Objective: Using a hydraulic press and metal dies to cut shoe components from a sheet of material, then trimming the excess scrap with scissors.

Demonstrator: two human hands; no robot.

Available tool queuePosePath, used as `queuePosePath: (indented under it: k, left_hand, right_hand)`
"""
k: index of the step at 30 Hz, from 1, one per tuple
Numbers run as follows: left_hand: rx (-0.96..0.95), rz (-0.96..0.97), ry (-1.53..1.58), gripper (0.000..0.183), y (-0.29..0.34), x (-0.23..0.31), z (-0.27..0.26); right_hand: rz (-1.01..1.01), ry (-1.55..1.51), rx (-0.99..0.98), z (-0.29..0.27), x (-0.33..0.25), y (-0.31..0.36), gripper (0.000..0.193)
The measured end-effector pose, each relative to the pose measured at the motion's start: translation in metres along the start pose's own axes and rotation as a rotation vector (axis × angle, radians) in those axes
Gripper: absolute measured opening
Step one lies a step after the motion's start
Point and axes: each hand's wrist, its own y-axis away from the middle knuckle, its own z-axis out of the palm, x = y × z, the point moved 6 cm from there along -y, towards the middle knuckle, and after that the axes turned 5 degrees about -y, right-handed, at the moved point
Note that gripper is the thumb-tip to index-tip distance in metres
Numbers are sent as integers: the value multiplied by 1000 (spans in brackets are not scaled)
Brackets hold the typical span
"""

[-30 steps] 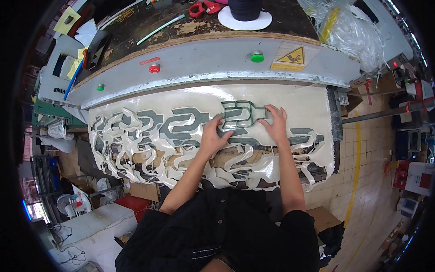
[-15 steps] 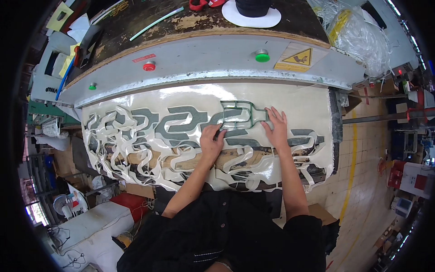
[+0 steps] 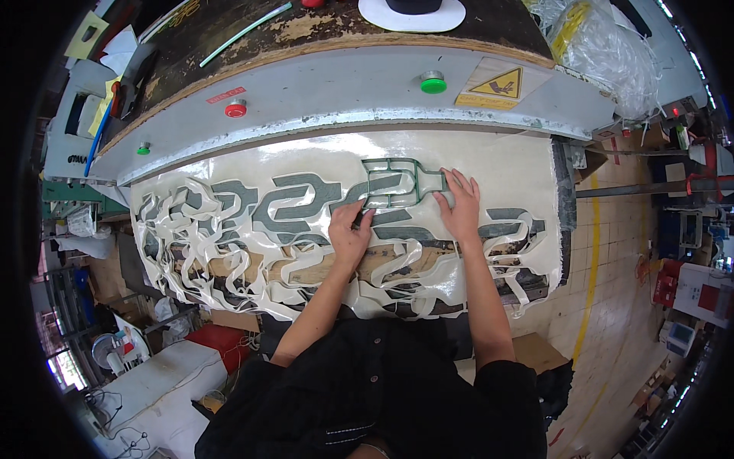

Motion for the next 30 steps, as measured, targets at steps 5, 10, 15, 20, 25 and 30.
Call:
queuePosePath:
  k: [5,10,15,20,25,30]
  left_hand:
    - [-26,-18,-5,31,2,-2,0]
    - [32,-121,89,35,2,-5,-5]
    - [-50,-66,49,35,4,-10,1]
    - [-29,-116,61,35,8,-14,9]
    - [-68,-157,52,31,7,-18,6]
    - [-37,-109,56,30,3,-11,5]
  right_hand:
    - [-22,16,7,0,0,1,56]
    - [-24,15,18,3,0,5,56]
    - [-17,10,14,1,-1,3,55]
    - [2,-3,11,-1,4,4,55]
    - [0,-6,14,5,4,2,55]
    - [-2,-5,8,4,1,1,55]
